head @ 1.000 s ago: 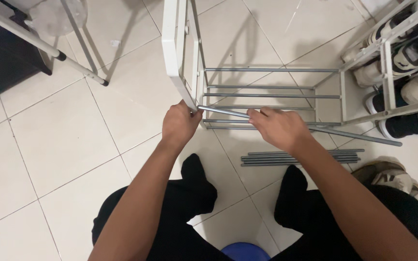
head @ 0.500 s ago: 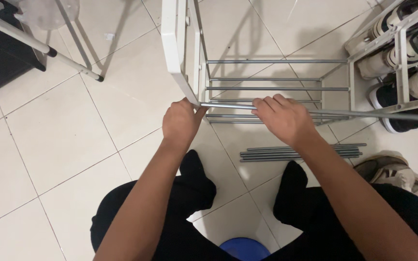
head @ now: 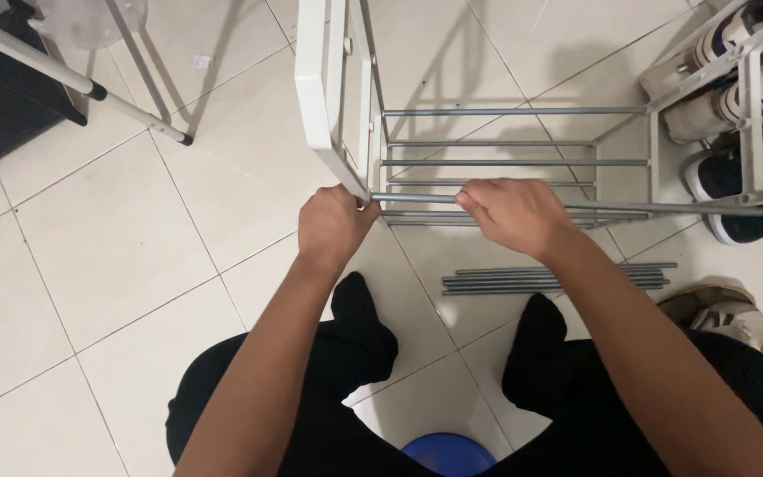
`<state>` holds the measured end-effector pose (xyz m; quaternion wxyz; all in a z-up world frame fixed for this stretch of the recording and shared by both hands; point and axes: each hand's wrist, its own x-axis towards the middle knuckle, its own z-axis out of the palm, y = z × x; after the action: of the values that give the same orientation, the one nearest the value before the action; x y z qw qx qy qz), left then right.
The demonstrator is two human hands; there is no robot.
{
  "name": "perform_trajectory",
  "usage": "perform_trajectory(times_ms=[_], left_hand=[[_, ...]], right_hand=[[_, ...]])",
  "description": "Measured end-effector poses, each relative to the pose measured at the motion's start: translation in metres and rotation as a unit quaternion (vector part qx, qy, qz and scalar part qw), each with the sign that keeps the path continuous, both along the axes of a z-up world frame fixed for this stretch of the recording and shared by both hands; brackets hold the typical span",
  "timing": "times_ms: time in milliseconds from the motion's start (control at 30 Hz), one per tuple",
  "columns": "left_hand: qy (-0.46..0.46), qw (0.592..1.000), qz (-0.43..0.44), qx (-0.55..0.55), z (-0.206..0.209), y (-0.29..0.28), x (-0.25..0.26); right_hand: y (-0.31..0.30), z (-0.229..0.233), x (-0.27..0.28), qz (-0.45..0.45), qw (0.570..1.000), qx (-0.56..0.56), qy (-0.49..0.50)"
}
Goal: The person assembles a metal shoe rack by inserting horizontal metal rods into the side frames. They pick up rods from the floor and fit them into slots on both sides of the rack, working from the bottom upward.
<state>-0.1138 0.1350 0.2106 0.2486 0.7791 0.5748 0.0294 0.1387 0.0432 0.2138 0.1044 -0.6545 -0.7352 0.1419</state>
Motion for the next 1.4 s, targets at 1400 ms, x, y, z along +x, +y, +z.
perform_trajectory(times_ms=[1400], left_hand=[[0.001, 1.0, 0.004, 0.01, -0.009, 0.014, 0.01]], right_hand=[[0.025, 0.002, -0.033, 0.099, 0.967, 0.23, -0.044]])
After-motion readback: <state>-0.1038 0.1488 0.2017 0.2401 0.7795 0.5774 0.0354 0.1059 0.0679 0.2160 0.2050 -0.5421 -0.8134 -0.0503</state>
